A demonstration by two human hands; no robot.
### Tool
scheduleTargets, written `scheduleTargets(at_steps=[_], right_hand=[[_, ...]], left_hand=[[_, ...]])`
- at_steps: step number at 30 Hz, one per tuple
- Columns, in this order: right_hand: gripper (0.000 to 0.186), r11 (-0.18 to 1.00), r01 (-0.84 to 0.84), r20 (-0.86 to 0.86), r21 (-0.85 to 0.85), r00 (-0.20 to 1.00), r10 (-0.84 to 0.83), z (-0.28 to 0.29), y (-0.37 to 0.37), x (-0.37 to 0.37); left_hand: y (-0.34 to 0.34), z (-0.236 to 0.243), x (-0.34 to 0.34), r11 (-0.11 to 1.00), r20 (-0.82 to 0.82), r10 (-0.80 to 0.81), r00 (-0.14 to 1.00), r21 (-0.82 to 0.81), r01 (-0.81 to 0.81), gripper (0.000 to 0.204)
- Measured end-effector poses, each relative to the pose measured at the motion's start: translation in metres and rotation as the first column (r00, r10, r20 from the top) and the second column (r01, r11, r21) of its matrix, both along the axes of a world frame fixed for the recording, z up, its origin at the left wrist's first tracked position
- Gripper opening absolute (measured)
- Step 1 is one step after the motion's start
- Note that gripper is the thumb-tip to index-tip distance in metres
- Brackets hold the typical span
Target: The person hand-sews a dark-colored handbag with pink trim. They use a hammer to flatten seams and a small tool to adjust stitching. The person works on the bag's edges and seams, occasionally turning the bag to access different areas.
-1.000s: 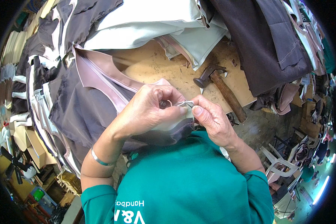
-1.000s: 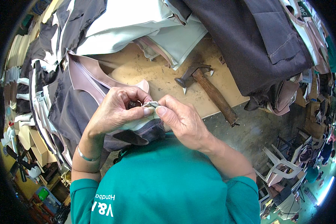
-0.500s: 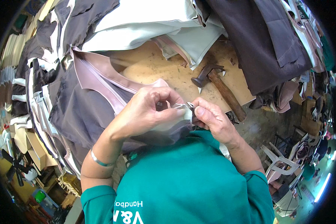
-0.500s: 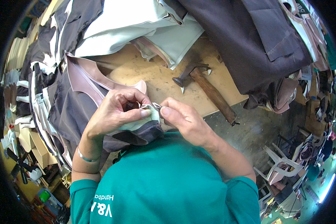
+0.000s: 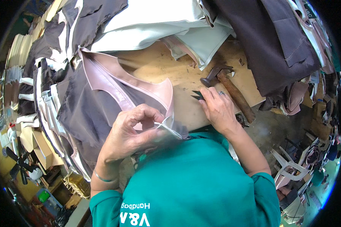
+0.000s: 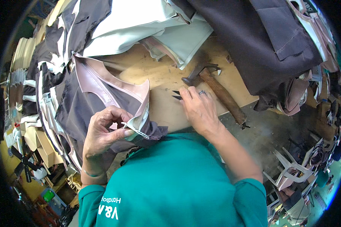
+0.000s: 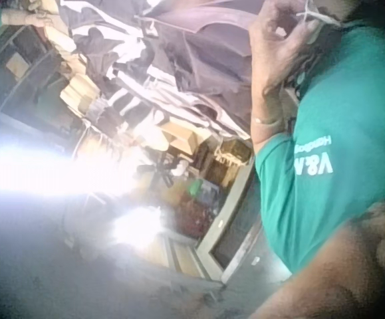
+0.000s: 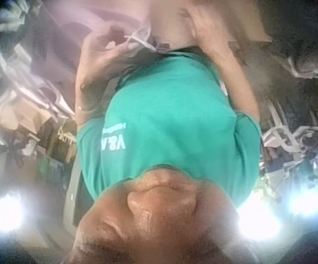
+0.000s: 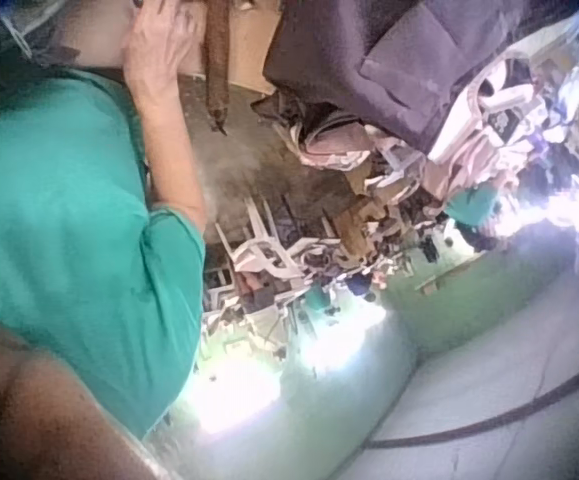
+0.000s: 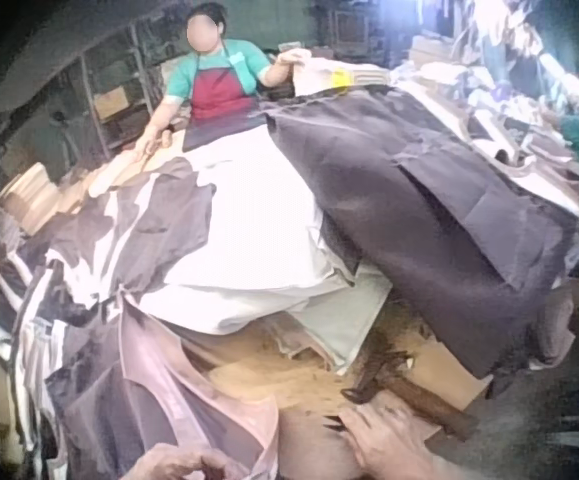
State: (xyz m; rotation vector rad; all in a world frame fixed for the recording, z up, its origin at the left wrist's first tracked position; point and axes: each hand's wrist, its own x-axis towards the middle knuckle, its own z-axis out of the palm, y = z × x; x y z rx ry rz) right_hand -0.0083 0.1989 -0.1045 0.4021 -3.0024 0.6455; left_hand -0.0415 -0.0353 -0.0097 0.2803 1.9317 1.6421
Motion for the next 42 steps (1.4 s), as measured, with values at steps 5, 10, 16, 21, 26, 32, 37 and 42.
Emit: scheduleTargets(at_steps=[5,10,16,21,26,32,37,42], right_hand=[[0.032,0.994,-0.105,-0.100,-0.036,0.990,0.101,0.014,-0.012,-0.002],[0.028,0.674,-0.348,-0.098,-0.651,0.919,0.381,0.060,-0.041,-0.020],[0.013,0.487,-0.212,0.098,-0.847,0.839,0.535,0.055,-0.046,-0.043],[0.012,0.529,-0.162,0.112,-0.833,0.887,0.448,0.046,-0.049,-0.052],[0.011,0.525,-0.232,0.017,-0.819,0.904,0.427,0.046,-0.060,-0.061],[0.011,0.544,-0.378,-0.097,-0.749,0.875,0.475,0.062,-0.076,-0.056],[0.016,0.610,-0.452,-0.141,-0.651,0.862,0.488,0.080,-0.087,-0.046],[0.014,0.596,-0.453,-0.126,-0.663,0.852,0.507,0.081,-0.088,-0.040]], left_hand=[[-0.007,-0.013,0.012,0.991,-0.120,0.028,0.992,0.134,-0.011,0.018],[-0.004,-0.008,0.014,0.982,-0.002,0.054,0.999,0.180,-0.053,0.017],[-0.011,-0.015,0.024,0.837,-0.051,0.460,0.886,0.357,-0.414,0.008],[-0.043,-0.009,0.041,0.894,-0.148,0.389,0.909,0.300,-0.333,0.012],[-0.033,0.007,0.056,0.914,-0.455,-0.363,0.813,-0.344,0.215,0.015],[-0.025,0.013,0.061,0.858,-0.534,0.426,0.731,-0.020,-0.514,0.026],[-0.019,0.015,0.054,0.895,-0.300,0.395,0.868,-0.086,-0.437,0.042],[-0.027,0.011,0.060,0.896,-0.151,0.429,0.891,-0.054,-0.441,0.037]])
